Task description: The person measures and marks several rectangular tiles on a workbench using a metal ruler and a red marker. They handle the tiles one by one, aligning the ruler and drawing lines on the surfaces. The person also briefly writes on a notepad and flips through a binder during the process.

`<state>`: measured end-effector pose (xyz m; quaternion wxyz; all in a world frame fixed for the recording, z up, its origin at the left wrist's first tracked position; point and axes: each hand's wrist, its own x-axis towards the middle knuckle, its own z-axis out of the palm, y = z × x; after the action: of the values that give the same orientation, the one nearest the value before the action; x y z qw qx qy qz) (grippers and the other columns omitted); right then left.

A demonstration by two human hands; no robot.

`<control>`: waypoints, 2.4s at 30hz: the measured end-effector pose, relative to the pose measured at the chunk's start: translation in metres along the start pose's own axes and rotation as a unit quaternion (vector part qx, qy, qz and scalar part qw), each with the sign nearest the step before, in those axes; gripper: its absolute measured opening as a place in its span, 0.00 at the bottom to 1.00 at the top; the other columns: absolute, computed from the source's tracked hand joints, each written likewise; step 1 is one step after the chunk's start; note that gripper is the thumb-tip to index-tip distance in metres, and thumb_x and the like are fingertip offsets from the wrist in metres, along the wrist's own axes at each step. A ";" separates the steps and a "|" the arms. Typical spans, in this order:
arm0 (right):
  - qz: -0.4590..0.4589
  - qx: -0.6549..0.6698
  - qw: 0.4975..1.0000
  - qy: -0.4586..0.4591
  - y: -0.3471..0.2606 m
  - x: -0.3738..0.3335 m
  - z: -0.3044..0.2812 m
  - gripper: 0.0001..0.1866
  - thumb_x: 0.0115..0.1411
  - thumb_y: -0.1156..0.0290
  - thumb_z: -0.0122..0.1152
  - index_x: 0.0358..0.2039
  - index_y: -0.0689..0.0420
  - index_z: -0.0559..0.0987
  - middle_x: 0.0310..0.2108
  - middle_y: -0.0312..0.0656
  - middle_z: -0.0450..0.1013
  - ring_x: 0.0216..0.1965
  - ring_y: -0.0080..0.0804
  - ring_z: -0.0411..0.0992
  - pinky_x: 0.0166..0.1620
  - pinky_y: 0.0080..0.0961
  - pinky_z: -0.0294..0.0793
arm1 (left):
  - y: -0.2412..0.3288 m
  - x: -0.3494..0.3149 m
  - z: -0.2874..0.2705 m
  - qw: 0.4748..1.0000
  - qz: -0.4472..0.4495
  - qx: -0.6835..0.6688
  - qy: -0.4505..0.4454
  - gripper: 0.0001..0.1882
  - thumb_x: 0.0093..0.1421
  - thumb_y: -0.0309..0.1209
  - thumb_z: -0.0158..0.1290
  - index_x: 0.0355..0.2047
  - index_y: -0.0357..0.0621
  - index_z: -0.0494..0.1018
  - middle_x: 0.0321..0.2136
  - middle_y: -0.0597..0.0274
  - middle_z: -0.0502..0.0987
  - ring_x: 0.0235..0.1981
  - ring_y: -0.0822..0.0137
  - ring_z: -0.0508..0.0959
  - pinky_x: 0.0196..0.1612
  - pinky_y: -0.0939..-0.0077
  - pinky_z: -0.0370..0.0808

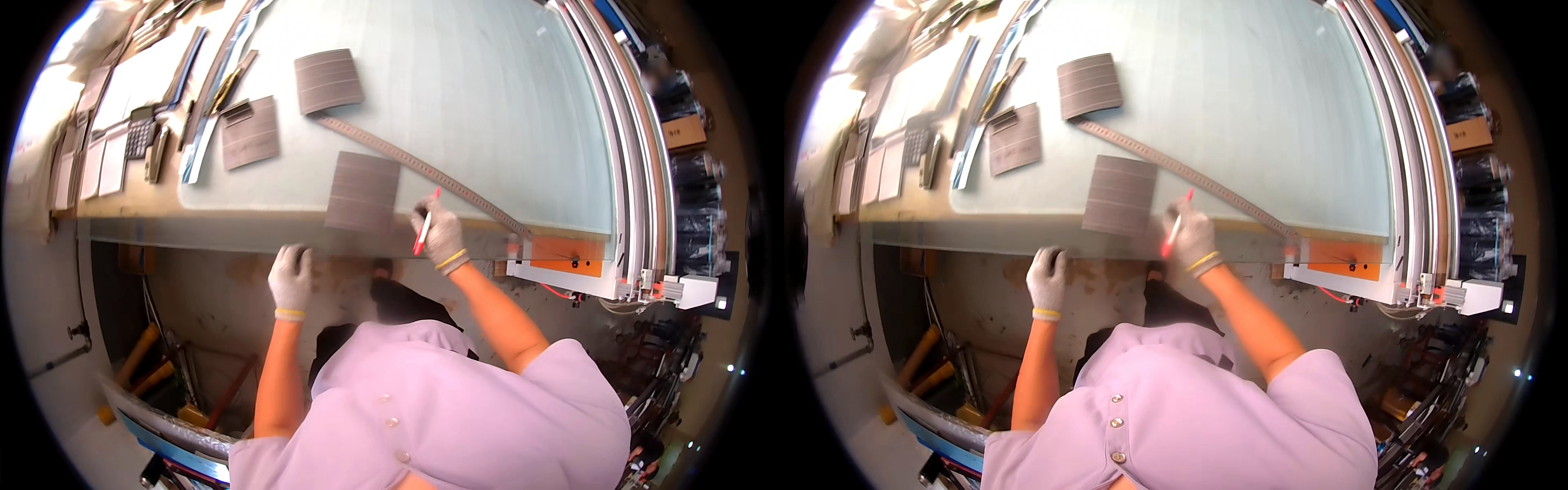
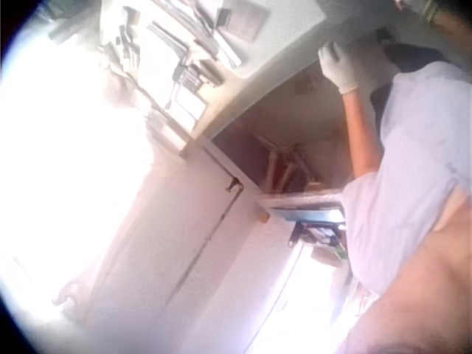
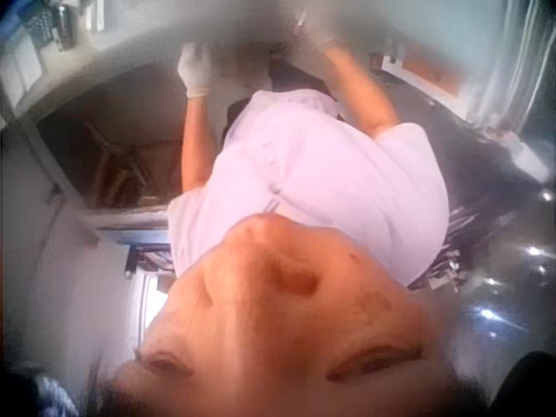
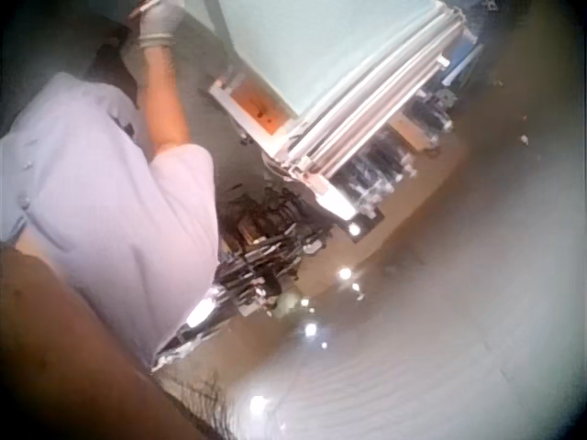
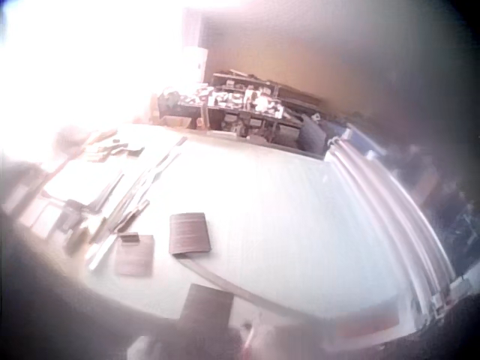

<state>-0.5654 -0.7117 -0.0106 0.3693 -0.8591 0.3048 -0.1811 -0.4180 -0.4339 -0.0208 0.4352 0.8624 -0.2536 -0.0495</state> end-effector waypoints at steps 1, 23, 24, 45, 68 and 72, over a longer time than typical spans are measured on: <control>-0.005 -0.002 1.000 0.028 0.019 0.017 -0.006 0.13 0.57 0.68 0.71 0.41 0.55 0.79 0.33 0.52 0.80 0.38 0.56 0.80 0.42 0.47 0.80 | 0.014 0.022 0.019 0.999 0.021 0.030 -0.017 0.06 0.64 0.29 0.59 0.40 0.42 0.80 0.38 0.53 0.80 0.38 0.49 0.81 0.44 0.60 0.78; -0.026 -0.164 0.986 0.001 0.072 0.040 0.006 0.24 0.50 0.65 0.77 0.47 0.54 0.79 0.44 0.49 0.74 0.45 0.52 0.72 0.49 0.45 0.73 | -0.024 0.110 0.035 0.945 0.189 0.235 -0.129 0.31 0.56 0.33 0.65 0.62 0.53 0.76 0.60 0.58 0.75 0.60 0.48 0.73 0.64 0.50 0.68; -0.027 -0.148 0.988 0.025 0.078 0.026 -0.006 0.29 0.47 0.63 0.79 0.50 0.53 0.78 0.45 0.49 0.74 0.46 0.53 0.72 0.51 0.47 0.72 | -0.019 0.111 0.030 0.943 0.192 0.241 -0.129 0.31 0.56 0.33 0.65 0.62 0.53 0.76 0.60 0.58 0.75 0.60 0.48 0.73 0.64 0.50 0.67; 0.020 -0.166 0.986 -0.024 0.080 0.033 -0.096 0.20 0.59 0.80 0.65 0.53 0.56 0.78 0.45 0.52 0.74 0.43 0.54 0.76 0.45 0.43 0.78 | 0.020 0.146 0.101 0.944 0.201 0.223 -0.135 0.32 0.59 0.34 0.63 0.63 0.38 0.70 0.63 0.48 0.70 0.64 0.43 0.70 0.65 0.48 0.67; -0.038 -0.164 0.980 -0.106 0.102 0.141 -0.050 0.21 0.48 0.81 0.71 0.45 0.54 0.84 0.46 0.48 0.73 0.52 0.48 0.72 0.56 0.43 0.72 | 0.018 0.163 0.114 0.947 0.158 0.225 -0.164 0.31 0.56 0.38 0.66 0.59 0.44 0.75 0.69 0.44 0.66 0.63 0.44 0.71 0.61 0.48 0.67; -0.052 -0.167 0.979 -0.103 0.100 0.139 -0.047 0.20 0.49 0.82 0.69 0.45 0.55 0.83 0.46 0.48 0.73 0.52 0.48 0.72 0.56 0.42 0.71 | 0.017 0.163 0.114 0.942 0.158 0.238 -0.175 0.31 0.55 0.38 0.66 0.59 0.43 0.75 0.71 0.44 0.64 0.62 0.45 0.72 0.59 0.51 0.67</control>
<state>-0.5254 -0.8821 -0.0419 0.2401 -0.9372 0.2463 -0.0572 -0.3182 -0.6032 -0.0558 0.1679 0.8673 -0.4636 -0.0686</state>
